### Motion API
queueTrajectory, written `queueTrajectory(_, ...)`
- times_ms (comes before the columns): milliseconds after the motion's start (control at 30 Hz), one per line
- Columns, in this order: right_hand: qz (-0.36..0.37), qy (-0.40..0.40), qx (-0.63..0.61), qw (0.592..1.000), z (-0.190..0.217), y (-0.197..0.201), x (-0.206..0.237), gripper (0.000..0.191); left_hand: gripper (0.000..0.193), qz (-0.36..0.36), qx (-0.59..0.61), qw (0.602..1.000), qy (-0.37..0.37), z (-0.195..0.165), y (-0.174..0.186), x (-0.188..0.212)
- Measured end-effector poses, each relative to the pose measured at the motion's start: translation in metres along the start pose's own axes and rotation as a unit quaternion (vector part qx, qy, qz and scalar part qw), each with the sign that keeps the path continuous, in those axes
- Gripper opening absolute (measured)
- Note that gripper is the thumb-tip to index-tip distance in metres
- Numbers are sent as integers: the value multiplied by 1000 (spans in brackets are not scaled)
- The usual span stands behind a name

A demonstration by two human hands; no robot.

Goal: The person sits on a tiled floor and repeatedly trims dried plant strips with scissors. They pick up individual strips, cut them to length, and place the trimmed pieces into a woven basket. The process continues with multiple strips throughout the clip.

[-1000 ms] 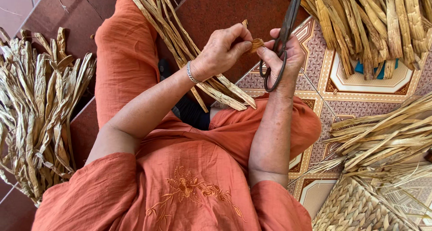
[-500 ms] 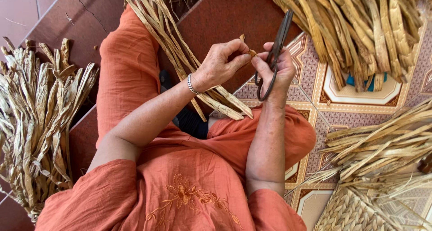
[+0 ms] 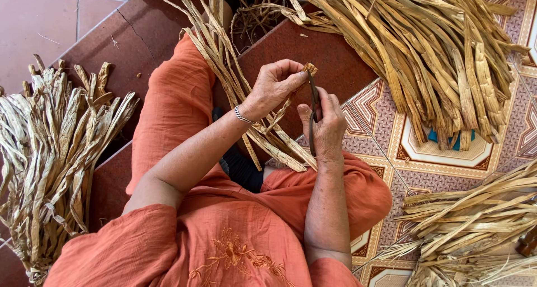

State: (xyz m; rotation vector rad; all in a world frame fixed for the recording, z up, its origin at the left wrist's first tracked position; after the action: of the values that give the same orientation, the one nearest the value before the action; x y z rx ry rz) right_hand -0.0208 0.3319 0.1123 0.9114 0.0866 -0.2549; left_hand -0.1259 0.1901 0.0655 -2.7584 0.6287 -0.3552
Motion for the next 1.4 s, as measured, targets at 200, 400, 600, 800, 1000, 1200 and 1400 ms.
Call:
queueTrajectory(200,-11,39,38,998,-7,-10,3,69,20,15,-22,1000,-16,2,0,-1)
queueTrajectory(400,-1,29,73,997,-20,-25,4,67,20,17,-41,999,-2,0,3,-3)
queueTrajectory(600,-55,91,97,990,-17,-24,4,67,20,52,-68,996,25,-5,5,-2)
queueTrajectory(800,-14,20,46,999,-27,-29,7,61,20,68,-34,997,25,-4,-1,-1)
queueTrajectory(1000,74,-197,40,977,-75,-11,4,50,16,129,-128,981,-63,3,-11,6)
queueTrajectory(1200,102,-246,143,953,-112,17,3,39,15,248,-272,903,-222,31,-46,42)
queueTrajectory(1400,124,-301,81,942,-135,-3,5,60,13,248,-125,960,41,39,-64,53)
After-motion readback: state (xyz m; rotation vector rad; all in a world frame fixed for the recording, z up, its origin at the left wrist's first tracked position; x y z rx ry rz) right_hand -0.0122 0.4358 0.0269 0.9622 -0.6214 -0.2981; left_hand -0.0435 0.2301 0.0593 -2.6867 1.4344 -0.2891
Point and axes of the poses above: each hand's wrist, its own x-axis away from the middle knuckle, its own y-axis out of the back of the hand, z = x × y, the point moved 3 cm from there along -x, towards the middle knuckle, and after that the axes turned 7 degrees about x, right-handed, at the moved point
